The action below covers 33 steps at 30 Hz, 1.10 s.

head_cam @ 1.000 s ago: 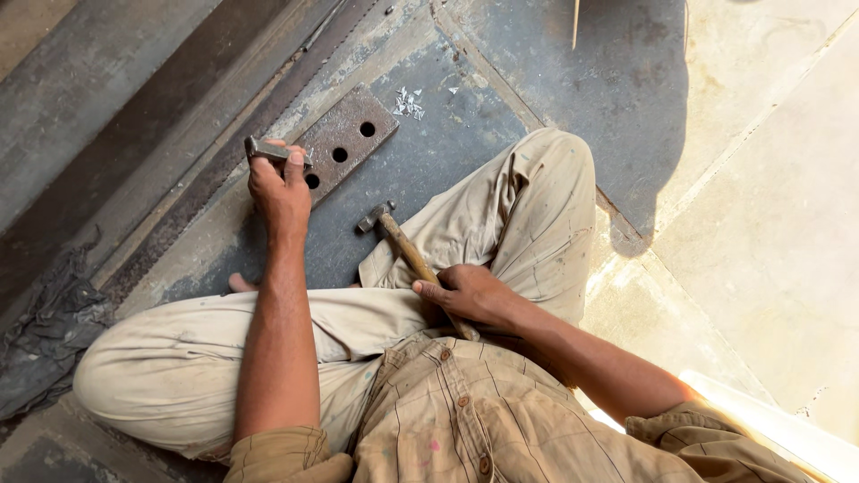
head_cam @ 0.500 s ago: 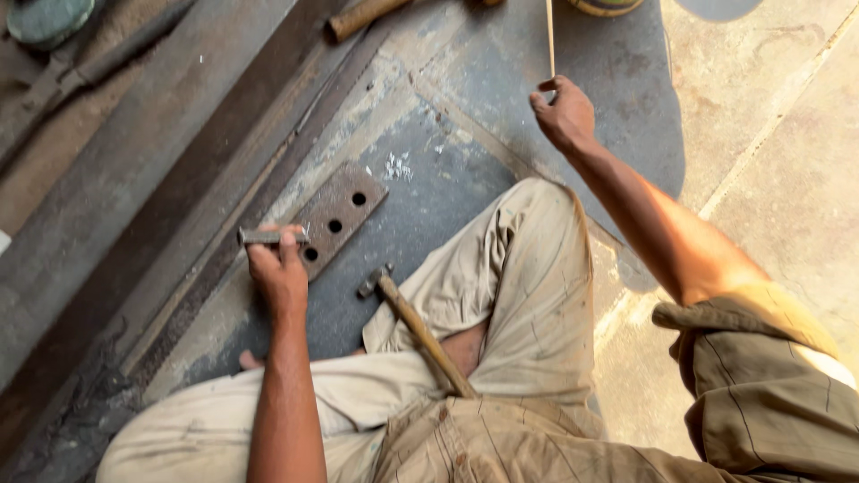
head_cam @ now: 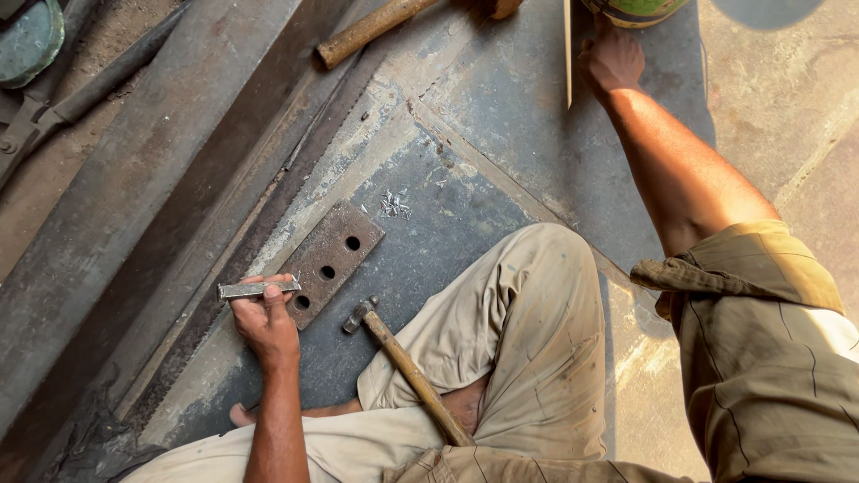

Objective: The person sits on the floor and repeatedly hammers a small metal piece placed on a metal block with holes. The person holds the metal piece with the left hand and strikes it with a hammer in the right hand, occasionally adjusting the piece's position.

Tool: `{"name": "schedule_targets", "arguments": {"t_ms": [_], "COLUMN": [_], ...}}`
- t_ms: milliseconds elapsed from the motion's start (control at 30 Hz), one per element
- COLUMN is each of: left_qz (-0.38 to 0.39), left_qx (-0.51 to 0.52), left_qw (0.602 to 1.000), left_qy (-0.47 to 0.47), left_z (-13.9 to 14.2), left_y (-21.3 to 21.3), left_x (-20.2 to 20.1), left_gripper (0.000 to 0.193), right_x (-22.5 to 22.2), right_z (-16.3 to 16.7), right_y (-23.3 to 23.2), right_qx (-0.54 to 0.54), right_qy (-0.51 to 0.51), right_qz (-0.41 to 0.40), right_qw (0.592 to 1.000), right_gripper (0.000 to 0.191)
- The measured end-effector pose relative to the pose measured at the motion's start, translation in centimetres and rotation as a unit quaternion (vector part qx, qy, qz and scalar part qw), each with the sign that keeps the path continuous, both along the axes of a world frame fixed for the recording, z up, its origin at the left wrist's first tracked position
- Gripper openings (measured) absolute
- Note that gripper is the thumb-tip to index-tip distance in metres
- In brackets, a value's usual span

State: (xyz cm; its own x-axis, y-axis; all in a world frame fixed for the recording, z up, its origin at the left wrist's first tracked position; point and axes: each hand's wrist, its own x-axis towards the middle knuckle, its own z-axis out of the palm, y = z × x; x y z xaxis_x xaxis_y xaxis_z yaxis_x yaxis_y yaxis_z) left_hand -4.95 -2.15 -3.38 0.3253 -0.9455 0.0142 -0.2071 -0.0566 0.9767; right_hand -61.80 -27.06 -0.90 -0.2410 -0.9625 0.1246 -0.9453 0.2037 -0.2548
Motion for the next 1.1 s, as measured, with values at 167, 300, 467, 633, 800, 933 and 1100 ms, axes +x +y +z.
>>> {"name": "schedule_targets", "arguments": {"t_ms": [167,300,467,633,800,933,1100], "left_qz": [0.004,0.006,0.008,0.004,0.008,-0.007,0.104], "left_qx": [0.004,-0.002,-0.007,-0.001,0.007,-0.018,-0.011], "left_qw": [1.0,1.0,1.0,1.0,1.0,0.998,0.994], "left_qy": [0.004,0.005,0.011,0.0,0.021,0.058,-0.02], "left_z": [-0.2,-0.4,-0.6,-0.4,-0.3,0.1,2.1], "left_y": [-0.3,-0.4,0.1,0.8,1.6,2.3,3.2], "left_x": [0.0,0.2,0.9,1.6,2.5,3.3,4.6], "left_gripper": [0.042,0.044,0.044,0.039,0.032,0.029,0.022], "right_x": [-0.4,-0.9,-0.1,4.6,13.0,17.7,22.7], "right_z": [0.0,-0.2,-0.2,0.8,2.6,3.8,3.6], "right_y": [-0.9,-1.4,0.6,4.0,7.1,9.4,15.8], "right_qx": [0.028,0.072,0.044,0.091,0.219,0.235,0.164], "right_qy": [-0.019,-0.022,0.076,0.035,-0.33,-0.423,-0.496], "right_qz": [-0.053,-0.073,0.04,0.079,0.082,0.103,0.07], "right_qw": [0.998,0.994,0.995,0.992,0.914,0.869,0.85], "right_gripper": [0.026,0.018,0.024,0.028,0.023,0.022,0.028]}}
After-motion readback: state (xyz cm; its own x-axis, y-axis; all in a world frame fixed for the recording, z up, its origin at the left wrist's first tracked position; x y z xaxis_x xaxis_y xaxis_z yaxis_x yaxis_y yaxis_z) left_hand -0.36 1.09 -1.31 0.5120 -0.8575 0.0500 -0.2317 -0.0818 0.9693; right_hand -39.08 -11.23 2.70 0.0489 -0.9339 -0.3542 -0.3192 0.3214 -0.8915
